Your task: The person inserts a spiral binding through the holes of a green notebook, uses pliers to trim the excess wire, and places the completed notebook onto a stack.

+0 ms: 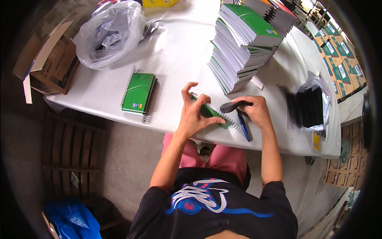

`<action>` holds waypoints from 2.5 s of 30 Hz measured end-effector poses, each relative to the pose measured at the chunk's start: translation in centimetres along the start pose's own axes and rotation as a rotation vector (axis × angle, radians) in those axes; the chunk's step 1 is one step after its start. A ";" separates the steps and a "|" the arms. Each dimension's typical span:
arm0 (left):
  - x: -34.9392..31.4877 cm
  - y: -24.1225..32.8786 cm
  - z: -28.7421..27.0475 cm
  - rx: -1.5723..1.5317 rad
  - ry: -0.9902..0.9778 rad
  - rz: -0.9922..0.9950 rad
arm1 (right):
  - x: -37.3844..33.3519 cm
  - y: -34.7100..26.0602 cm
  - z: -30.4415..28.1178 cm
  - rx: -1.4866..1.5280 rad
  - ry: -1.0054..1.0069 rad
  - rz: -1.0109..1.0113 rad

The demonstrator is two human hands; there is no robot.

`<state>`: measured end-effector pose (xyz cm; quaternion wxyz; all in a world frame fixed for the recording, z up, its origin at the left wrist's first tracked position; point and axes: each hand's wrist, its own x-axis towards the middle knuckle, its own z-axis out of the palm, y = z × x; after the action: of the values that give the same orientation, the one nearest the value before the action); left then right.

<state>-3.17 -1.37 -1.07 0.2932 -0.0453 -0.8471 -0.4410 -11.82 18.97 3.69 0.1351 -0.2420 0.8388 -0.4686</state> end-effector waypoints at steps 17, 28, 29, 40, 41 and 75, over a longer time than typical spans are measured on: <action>0.2 -1.5 0.4 -0.141 0.008 -0.048 | 0.3 -1.0 2.4 0.720 -0.058 -0.082; 0.0 -2.6 1.1 -0.270 -0.097 -0.113 | 1.4 -2.2 3.1 0.157 -0.066 -0.048; -0.1 -2.7 1.3 -0.271 -0.095 -0.113 | 1.9 -2.1 3.0 -0.053 -0.034 0.020; -0.3 -2.8 1.6 -0.287 -0.087 -0.131 | 1.7 -1.2 4.6 0.304 0.033 -0.089; -0.5 -2.9 1.4 -0.311 -0.094 -0.149 | 1.2 -1.8 5.0 0.590 -0.025 -0.111; -1.9 2.4 -2.7 -0.496 0.548 -0.082 | -7.7 -8.6 6.5 -0.382 0.304 -0.397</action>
<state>0.42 -1.68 0.81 0.4713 0.0389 -0.6057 -0.6399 0.01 14.60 7.64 -0.1340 -0.3493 0.8586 -0.3504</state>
